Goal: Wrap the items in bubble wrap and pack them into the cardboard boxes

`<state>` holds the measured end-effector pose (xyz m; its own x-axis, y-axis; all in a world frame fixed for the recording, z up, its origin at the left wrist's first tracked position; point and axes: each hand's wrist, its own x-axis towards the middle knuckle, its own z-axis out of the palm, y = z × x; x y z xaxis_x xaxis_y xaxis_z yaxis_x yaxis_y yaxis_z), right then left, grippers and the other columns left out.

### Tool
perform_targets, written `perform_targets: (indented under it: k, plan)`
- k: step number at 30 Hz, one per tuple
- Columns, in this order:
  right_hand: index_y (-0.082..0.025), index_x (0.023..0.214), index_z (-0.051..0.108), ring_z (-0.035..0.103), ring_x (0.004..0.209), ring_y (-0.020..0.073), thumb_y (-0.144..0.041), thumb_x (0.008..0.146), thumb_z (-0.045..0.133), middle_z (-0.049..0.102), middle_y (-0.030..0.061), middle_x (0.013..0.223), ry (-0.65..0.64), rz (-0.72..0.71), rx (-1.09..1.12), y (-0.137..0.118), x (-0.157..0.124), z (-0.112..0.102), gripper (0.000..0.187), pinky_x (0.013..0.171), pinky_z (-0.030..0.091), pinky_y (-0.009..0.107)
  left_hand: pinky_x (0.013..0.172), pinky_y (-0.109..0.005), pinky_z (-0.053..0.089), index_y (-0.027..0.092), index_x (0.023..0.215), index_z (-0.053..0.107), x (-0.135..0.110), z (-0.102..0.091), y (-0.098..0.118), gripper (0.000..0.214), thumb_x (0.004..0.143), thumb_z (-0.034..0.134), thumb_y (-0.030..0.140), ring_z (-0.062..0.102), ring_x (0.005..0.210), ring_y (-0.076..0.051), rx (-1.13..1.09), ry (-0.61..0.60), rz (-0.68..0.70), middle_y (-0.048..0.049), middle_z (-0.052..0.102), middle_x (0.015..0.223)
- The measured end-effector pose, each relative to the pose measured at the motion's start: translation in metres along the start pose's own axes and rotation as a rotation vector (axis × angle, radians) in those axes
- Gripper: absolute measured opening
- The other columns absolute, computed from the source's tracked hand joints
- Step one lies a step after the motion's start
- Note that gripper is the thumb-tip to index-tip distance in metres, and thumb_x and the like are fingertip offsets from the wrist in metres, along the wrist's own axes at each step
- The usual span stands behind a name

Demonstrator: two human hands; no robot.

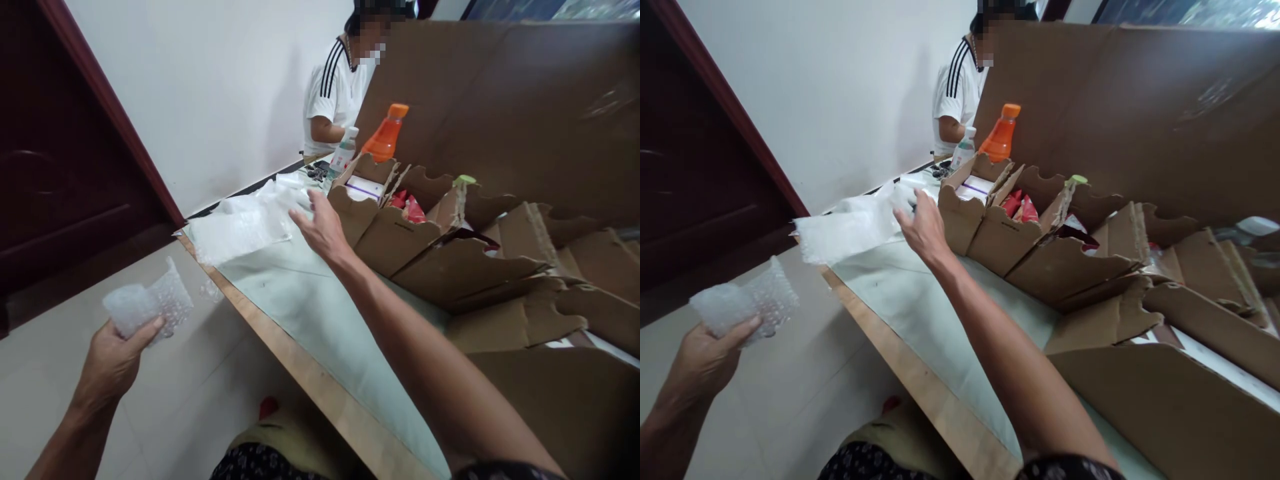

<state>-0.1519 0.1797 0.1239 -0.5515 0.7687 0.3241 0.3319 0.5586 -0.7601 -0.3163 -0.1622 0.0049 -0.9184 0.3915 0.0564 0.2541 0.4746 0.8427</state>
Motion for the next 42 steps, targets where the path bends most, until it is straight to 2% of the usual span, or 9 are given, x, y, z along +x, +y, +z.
perform_targets:
  k: [4, 9, 12, 17, 20, 24, 28, 34, 42]
  plan:
    - [-0.020, 0.119, 0.070, 0.069, 0.106, 0.0287, -0.049, 0.089, 0.066, 0.074, 0.0107, 0.112, -0.178, 0.120, 0.194, 0.038, -0.103, -0.025, 0.042, 0.095, 0.054, 0.047, 0.073, -0.041, 0.064, 0.018, 0.102, 0.071, -0.034, 0.033, 0.023, 0.044, 0.073, 0.080, 0.050, 0.076, 0.082, -0.029, -0.174, -0.222, 0.083, -0.0073, 0.080, 0.093]
    - [-0.019, 0.121, 0.071, 0.073, 0.101, 0.0284, -0.081, 0.081, 0.058, 0.075, 0.0145, 0.117, -0.416, 0.599, 0.724, 0.059, -0.214, -0.054, 0.075, 0.078, 0.058, 0.038, 0.073, -0.034, 0.058, 0.019, 0.111, 0.067, -0.081, 0.106, 0.094, 0.024, 0.088, 0.066, 0.022, 0.070, 0.082, -0.021, -0.166, -0.692, 0.980, -0.0072, 0.075, 0.094]
    - [-0.020, 0.114, 0.075, 0.073, 0.094, 0.0271, -0.082, 0.072, 0.066, 0.078, 0.0109, 0.102, -0.324, 0.643, 0.852, 0.066, -0.243, -0.083, 0.075, 0.080, 0.058, 0.038, 0.075, -0.037, 0.053, 0.017, 0.116, 0.064, -0.107, 0.145, 0.127, 0.025, 0.092, 0.055, 0.014, 0.063, 0.084, -0.023, -0.054, -0.753, 1.474, -0.0086, 0.069, 0.091]
    - [-0.019, 0.092, 0.078, 0.066, 0.077, 0.0193, -0.045, 0.066, 0.084, 0.076, 0.0035, 0.086, 0.059, 0.607, 0.600, 0.087, -0.279, -0.132, 0.038, 0.074, 0.053, 0.033, 0.093, -0.045, 0.051, 0.018, 0.127, 0.059, -0.125, 0.184, 0.156, 0.033, 0.094, 0.056, 0.019, 0.058, 0.097, -0.027, 0.071, -0.798, 1.831, -0.0095, 0.066, 0.102]
    - [-0.018, 0.084, 0.075, 0.060, 0.067, 0.0158, -0.042, 0.069, 0.079, 0.072, 0.0007, 0.075, 0.393, 0.566, 0.509, 0.102, -0.308, -0.150, 0.028, 0.067, 0.049, 0.030, 0.115, -0.053, 0.040, 0.021, 0.115, 0.063, -0.119, 0.189, 0.153, 0.023, 0.092, 0.064, 0.027, 0.052, 0.125, -0.031, 0.128, -0.874, 1.893, -0.0123, 0.063, 0.125]
    - [-0.019, 0.085, 0.074, 0.062, 0.074, 0.0167, -0.040, 0.073, 0.078, 0.073, 0.0019, 0.080, 0.668, 0.560, 0.481, 0.113, -0.350, -0.161, 0.024, 0.071, 0.051, 0.031, 0.114, -0.059, 0.041, 0.021, 0.100, 0.064, -0.118, 0.178, 0.143, 0.016, 0.087, 0.069, 0.029, 0.048, 0.136, -0.037, 0.073, -0.872, 1.748, -0.0158, 0.057, 0.137]
    - [-0.019, 0.093, 0.075, 0.066, 0.079, 0.0183, -0.042, 0.080, 0.076, 0.076, 0.0040, 0.088, 0.714, 0.576, 0.452, 0.113, -0.378, -0.162, 0.026, 0.075, 0.055, 0.033, 0.110, -0.059, 0.045, 0.023, 0.116, 0.064, -0.151, 0.172, 0.150, 0.033, 0.085, 0.071, 0.032, 0.052, 0.133, -0.037, -0.052, -0.867, 1.632, -0.0154, 0.060, 0.134]
    - [-0.019, 0.096, 0.076, 0.067, 0.080, 0.0192, -0.044, 0.081, 0.075, 0.076, 0.0039, 0.088, 0.761, 0.649, 0.337, 0.123, -0.413, -0.174, 0.029, 0.077, 0.055, 0.034, 0.119, -0.060, 0.033, 0.019, 0.122, 0.066, -0.188, 0.190, 0.156, 0.044, 0.088, 0.068, 0.045, 0.062, 0.114, -0.031, 0.136, -1.226, 1.742, -0.0131, 0.070, 0.115]
    - [-0.019, 0.091, 0.075, 0.066, 0.078, 0.0180, -0.042, 0.082, 0.074, 0.075, 0.0029, 0.086, 0.800, 0.666, 0.216, 0.130, -0.446, -0.183, 0.025, 0.076, 0.053, 0.032, 0.096, -0.052, 0.049, 0.019, 0.080, 0.068, -0.191, 0.190, 0.158, 0.041, 0.092, 0.059, 0.057, 0.063, 0.082, -0.025, 0.314, -0.993, 1.553, -0.0070, 0.070, 0.079]
